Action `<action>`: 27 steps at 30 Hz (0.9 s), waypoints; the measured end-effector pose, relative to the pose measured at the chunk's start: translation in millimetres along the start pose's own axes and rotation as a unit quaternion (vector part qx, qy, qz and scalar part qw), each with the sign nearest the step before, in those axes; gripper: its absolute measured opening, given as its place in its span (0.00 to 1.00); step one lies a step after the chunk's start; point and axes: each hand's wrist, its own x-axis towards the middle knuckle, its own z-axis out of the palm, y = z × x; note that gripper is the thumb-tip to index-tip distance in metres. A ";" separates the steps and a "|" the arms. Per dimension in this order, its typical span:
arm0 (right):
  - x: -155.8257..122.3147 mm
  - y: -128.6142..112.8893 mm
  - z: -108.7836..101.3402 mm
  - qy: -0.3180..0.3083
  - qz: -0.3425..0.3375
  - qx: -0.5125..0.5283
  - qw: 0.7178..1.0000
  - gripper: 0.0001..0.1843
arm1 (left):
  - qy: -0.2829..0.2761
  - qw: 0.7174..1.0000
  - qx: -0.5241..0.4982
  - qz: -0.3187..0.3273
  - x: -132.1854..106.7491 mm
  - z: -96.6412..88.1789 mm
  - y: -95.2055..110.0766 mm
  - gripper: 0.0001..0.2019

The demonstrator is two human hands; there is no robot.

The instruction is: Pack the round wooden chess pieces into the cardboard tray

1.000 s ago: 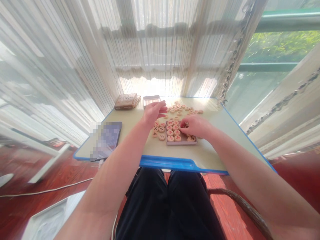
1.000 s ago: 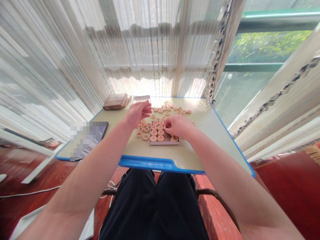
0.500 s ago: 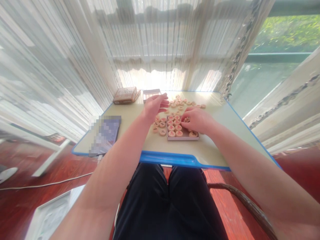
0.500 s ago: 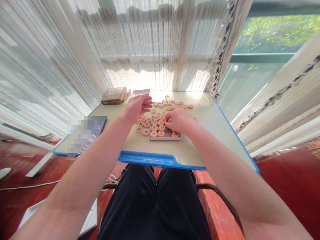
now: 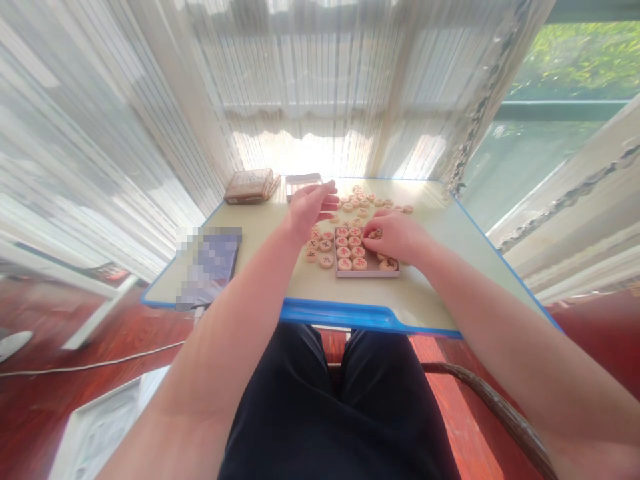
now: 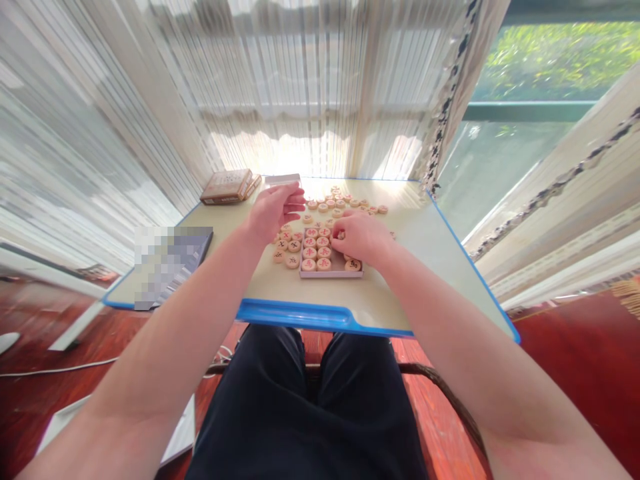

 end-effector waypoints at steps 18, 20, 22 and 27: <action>-1.3 9.0 -9.6 0.063 0.076 0.018 0.995 0.15 | 0.002 0.999 0.040 0.010 0.2 -2.2 0.1 0.18; -1.1 11.5 -9.5 0.063 0.082 0.017 0.995 0.14 | 0.004 0.999 0.040 0.014 0.7 -3.2 -0.2 0.18; -1.0 11.8 -8.8 0.051 0.081 0.018 0.995 0.13 | 0.009 0.999 0.045 0.015 0.4 -3.5 -0.3 0.19; -0.8 3.9 -6.2 0.031 0.080 0.016 0.996 0.09 | 0.011 0.999 0.050 0.017 -0.6 -3.1 -2.3 0.21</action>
